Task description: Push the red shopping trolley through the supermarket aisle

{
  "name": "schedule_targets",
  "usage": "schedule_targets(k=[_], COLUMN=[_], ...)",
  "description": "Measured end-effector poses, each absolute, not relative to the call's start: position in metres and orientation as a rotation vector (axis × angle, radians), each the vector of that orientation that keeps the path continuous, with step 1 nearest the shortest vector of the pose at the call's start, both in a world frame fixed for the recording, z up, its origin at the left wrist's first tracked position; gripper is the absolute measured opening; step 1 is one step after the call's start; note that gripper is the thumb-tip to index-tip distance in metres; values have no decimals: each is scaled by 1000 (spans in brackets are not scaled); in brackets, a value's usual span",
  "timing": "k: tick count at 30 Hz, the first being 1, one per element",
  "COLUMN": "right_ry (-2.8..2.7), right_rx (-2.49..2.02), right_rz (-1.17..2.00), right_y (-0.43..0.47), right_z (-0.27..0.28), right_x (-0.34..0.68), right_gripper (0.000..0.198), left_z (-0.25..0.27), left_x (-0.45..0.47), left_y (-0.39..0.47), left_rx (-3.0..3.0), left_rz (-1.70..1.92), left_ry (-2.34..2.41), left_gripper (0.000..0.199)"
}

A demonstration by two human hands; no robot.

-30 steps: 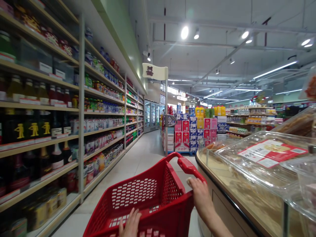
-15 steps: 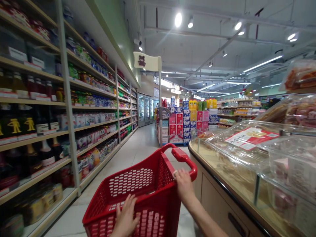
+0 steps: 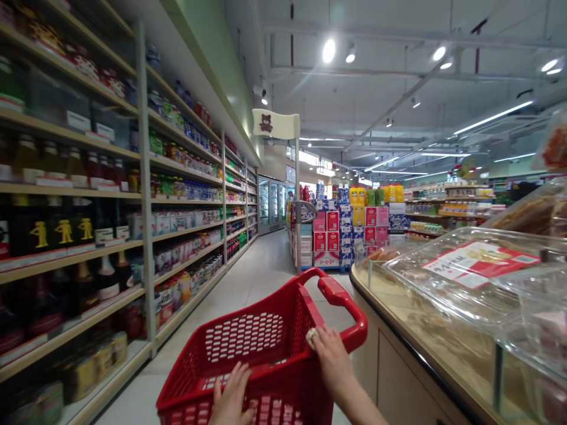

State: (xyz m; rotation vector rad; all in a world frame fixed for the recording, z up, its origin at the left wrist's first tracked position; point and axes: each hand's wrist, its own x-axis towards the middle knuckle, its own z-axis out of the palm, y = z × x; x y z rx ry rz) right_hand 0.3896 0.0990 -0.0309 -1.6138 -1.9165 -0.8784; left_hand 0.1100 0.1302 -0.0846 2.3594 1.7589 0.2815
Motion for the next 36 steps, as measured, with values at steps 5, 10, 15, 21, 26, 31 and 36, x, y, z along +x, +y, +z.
schedule_targets(k=[5,10,15,21,26,31,36], right_ry=[-1630,-1963,-1640,-2010,-1756,-1810,-1863], right_rx=[-1792,-1494,-1774,-1450,-1731,-1605,-1593], right_rz=[-955,-843,-758,-810,-839,-891,-834], right_y=[97,98,98,98,98,100,102], right_z=[-22,-32,-14,-40,-15,-30,-23], right_x=[404,380,406,377,411,390,394], right_gripper=[42,43,45,44,42,42,42], left_z=[-93,-92,-88,-82,-87,-90,-86], left_x=[105,101,102,103,102,101,100], left_y=[132,131,129,126,127,131,130], left_rx=[2363,2368,2370,2352,2360,2350,2344], left_rz=[349,329,298,250,279,289,249], left_ry=[1717,1733,1759,1791,1771,1775,1775], left_gripper=[74,73,73,73,73,73,73])
